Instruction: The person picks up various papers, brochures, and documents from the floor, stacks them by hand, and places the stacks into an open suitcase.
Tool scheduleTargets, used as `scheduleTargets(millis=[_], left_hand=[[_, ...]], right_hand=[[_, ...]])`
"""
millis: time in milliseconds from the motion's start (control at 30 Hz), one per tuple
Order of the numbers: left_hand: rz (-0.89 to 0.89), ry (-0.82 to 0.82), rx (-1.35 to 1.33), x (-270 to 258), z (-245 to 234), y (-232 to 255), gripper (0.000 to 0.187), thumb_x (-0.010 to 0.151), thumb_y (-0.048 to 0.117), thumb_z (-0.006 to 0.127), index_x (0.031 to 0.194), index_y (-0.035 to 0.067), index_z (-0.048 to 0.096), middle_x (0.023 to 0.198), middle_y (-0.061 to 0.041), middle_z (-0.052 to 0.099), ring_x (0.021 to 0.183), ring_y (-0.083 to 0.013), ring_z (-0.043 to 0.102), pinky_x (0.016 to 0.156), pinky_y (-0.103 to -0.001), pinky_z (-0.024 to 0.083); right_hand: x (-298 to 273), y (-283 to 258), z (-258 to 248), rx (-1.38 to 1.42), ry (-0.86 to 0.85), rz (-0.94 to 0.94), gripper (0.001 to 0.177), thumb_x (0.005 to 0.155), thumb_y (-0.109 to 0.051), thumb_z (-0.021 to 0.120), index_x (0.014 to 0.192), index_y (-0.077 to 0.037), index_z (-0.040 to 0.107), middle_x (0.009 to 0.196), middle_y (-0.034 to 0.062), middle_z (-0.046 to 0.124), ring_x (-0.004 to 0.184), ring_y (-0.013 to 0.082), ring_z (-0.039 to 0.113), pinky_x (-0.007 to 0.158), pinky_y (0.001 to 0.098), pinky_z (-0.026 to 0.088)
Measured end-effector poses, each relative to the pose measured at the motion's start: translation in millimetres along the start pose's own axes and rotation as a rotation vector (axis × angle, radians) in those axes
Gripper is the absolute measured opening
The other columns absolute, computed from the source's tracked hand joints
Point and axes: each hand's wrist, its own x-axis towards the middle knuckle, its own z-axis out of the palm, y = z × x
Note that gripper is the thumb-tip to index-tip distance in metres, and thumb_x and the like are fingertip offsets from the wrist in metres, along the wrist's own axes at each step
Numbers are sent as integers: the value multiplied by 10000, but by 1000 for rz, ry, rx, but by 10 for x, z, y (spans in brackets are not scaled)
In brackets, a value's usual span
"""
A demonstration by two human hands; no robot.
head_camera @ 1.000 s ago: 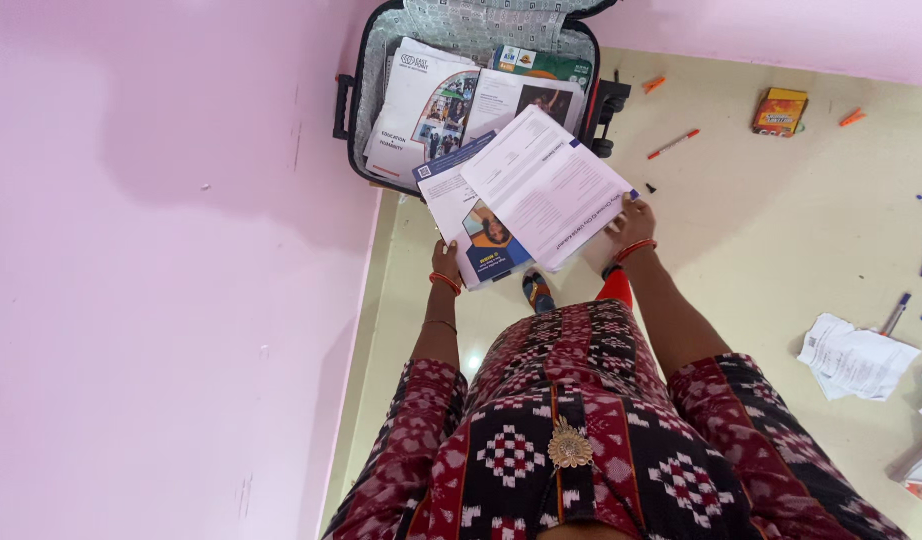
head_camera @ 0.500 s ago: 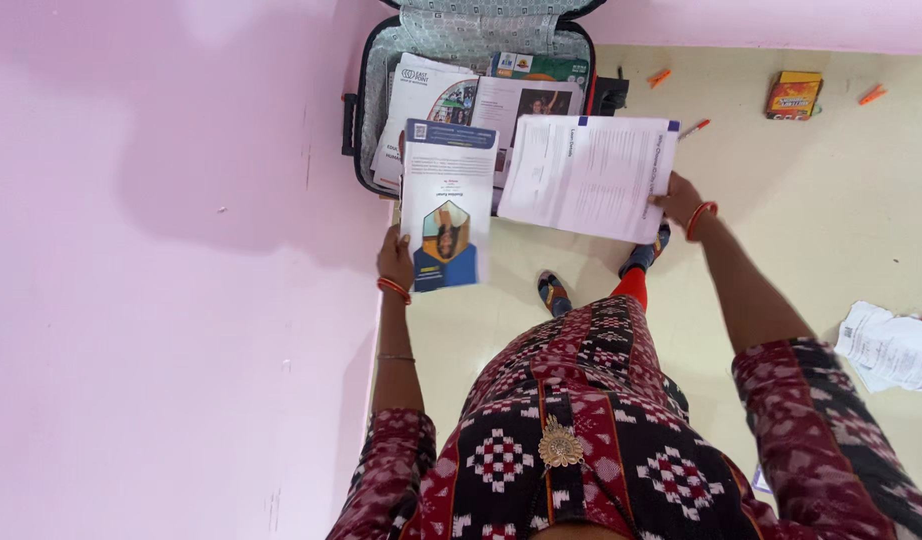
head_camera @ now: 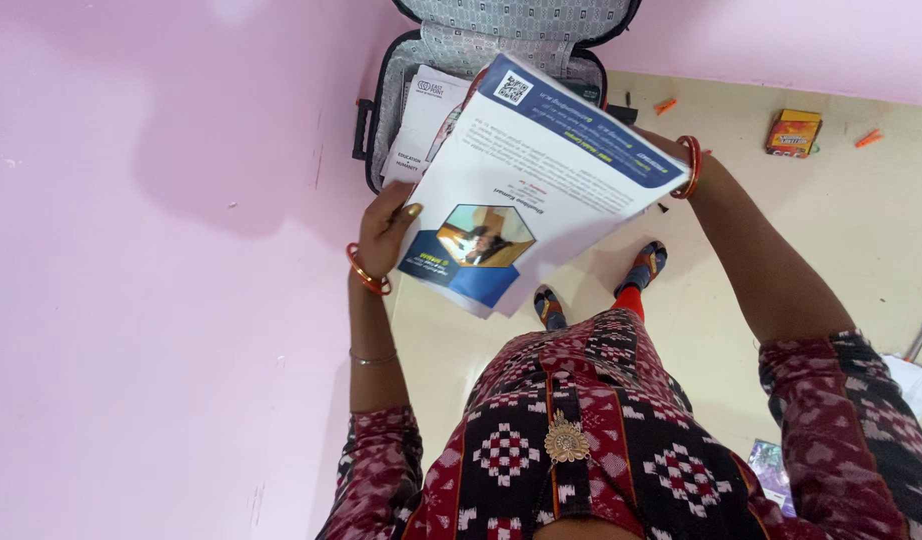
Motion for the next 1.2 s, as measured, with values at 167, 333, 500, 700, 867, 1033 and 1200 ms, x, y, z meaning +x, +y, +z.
scheduleTargets(millis=[167, 333, 500, 700, 867, 1033, 1200], left_hand=[[139, 16, -379, 245, 423, -581, 432, 993, -40, 587, 1416, -3, 511, 1532, -80, 485, 1470, -173, 427, 1238, -313, 347], [-236, 68, -523, 105, 780, -1273, 310, 1023, 33, 588, 1327, -29, 603, 1260, -70, 666, 1172, -144, 578, 1040, -283, 439], [-333, 191, -703, -129, 1131, -1640, 210, 1037, 72, 611, 1210, -38, 654, 1119, -65, 690, 1012, -123, 597, 920, -280, 475], [-93, 389, -276, -128, 1400, -1356, 171, 1048, 43, 660, 1179, -67, 656, 1048, -63, 613, 929, -123, 528, 847, -262, 447], [119, 345, -246, -5, 1275, -695, 213, 1000, 0, 653, 1207, -48, 641, 1209, -95, 622, 1042, -164, 593, 910, -273, 482], [101, 282, -548, 348, 1313, -396, 454, 944, -15, 723, 1358, 33, 541, 1138, -77, 595, 999, -143, 557, 909, -255, 486], [-106, 182, -542, 757, 1520, -1115, 544, 878, 33, 826, 1319, 43, 508, 1166, -68, 660, 1053, -136, 597, 919, -269, 510]], right_hand=[[-6, -210, 25, 388, 23, -104, 518, 1037, -263, 567, 1485, -6, 521, 1392, 158, 638, 1262, 259, 597, 1083, 425, 480], [23, -129, 176, 782, -6, -139, 580, 1044, -335, 550, 1517, -5, 477, 1430, 161, 608, 1283, 270, 589, 1092, 429, 479], [-99, 234, 430, 1183, -42, -155, 647, 1052, -407, 532, 1549, -4, 434, 1468, 165, 579, 1305, 281, 581, 1101, 433, 479], [-456, 502, 800, 881, 319, -152, 699, 939, -165, 666, 1553, -22, 366, 1484, 154, 525, 1357, 262, 536, 1142, 427, 451], [-725, 353, 995, 525, 529, -77, 678, 813, 101, 723, 1421, -34, 453, 1368, 149, 617, 1281, 245, 614, 1099, 392, 530], [-738, 319, 783, 390, 603, -270, 547, 865, 112, 730, 1363, 12, 525, 1328, 117, 672, 1250, 213, 662, 1094, 356, 573], [-547, 872, 743, 59, 790, -276, 408, 944, 138, 771, 1300, 61, 586, 1229, 154, 705, 1131, 194, 671, 983, 338, 569]])
